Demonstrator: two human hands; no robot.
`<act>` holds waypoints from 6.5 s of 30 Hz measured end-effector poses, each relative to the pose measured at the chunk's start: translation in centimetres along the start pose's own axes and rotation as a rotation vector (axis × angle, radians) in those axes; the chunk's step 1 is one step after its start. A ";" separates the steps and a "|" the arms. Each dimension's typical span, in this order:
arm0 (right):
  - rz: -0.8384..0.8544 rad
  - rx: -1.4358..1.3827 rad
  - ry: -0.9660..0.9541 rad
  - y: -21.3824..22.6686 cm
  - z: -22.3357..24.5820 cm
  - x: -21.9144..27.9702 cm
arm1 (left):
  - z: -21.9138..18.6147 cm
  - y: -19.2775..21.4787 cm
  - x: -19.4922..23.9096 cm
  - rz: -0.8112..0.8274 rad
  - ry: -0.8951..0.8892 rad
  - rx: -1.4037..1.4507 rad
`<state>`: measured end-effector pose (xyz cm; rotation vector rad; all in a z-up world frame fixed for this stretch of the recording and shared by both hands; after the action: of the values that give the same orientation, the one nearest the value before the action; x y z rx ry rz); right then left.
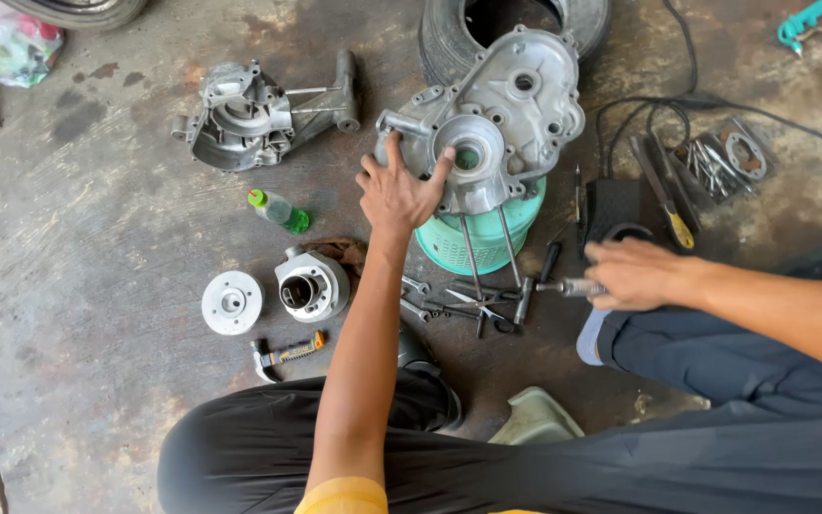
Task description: The person uses a pneumatic die grinder to clean the inside of a metal engine casing. They then switch to a smaller rotary tool to clean the edges and crevices of the same part.
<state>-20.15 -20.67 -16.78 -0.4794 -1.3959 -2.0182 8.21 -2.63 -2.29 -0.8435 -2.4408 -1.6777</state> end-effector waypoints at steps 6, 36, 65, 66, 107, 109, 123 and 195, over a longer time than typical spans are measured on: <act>-0.060 -0.449 0.121 -2.0 1.1 -3.1 | -1.1 1.3 -0.3 0.073 0.069 0.030; -0.756 -0.664 0.309 6.4 -1.5 -2.5 | -0.4 -2.7 2.4 -0.367 0.379 0.195; -0.956 -0.851 0.353 10.8 0.4 -1.7 | -5.1 -3.2 -0.3 -0.171 -0.164 -0.256; -0.945 -0.813 0.362 11.4 0.6 -1.6 | -5.2 -3.2 -0.7 -0.161 -0.163 -0.226; -0.769 -1.115 0.420 10.4 1.2 -2.7 | -5.4 -3.1 -0.8 -0.148 -0.076 -0.310; -0.772 -1.077 0.411 10.5 1.2 -2.6 | -5.3 -3.1 -0.8 -0.155 -0.082 -0.311; -0.807 -1.075 0.434 10.3 1.3 -2.5 | -5.2 -3.2 -0.9 -0.146 -0.076 -0.309; -0.846 -1.145 0.396 7.0 0.6 -2.4 | -5.6 -3.2 -0.5 -0.188 -0.108 -0.332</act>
<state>-13.69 -21.13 -13.19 0.1421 -0.0169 -3.2620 5.74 -8.54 -2.85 -0.7726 -2.4119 -2.2044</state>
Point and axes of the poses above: each hand's wrist, its own x-axis away from the middle knuckle, its own y-axis out of the back of the hand, z = x × y, the point moved 9 cm from there along -x, towards the middle knuckle, and after that the axes turned 8 degrees about z, right-handed, at the moved point
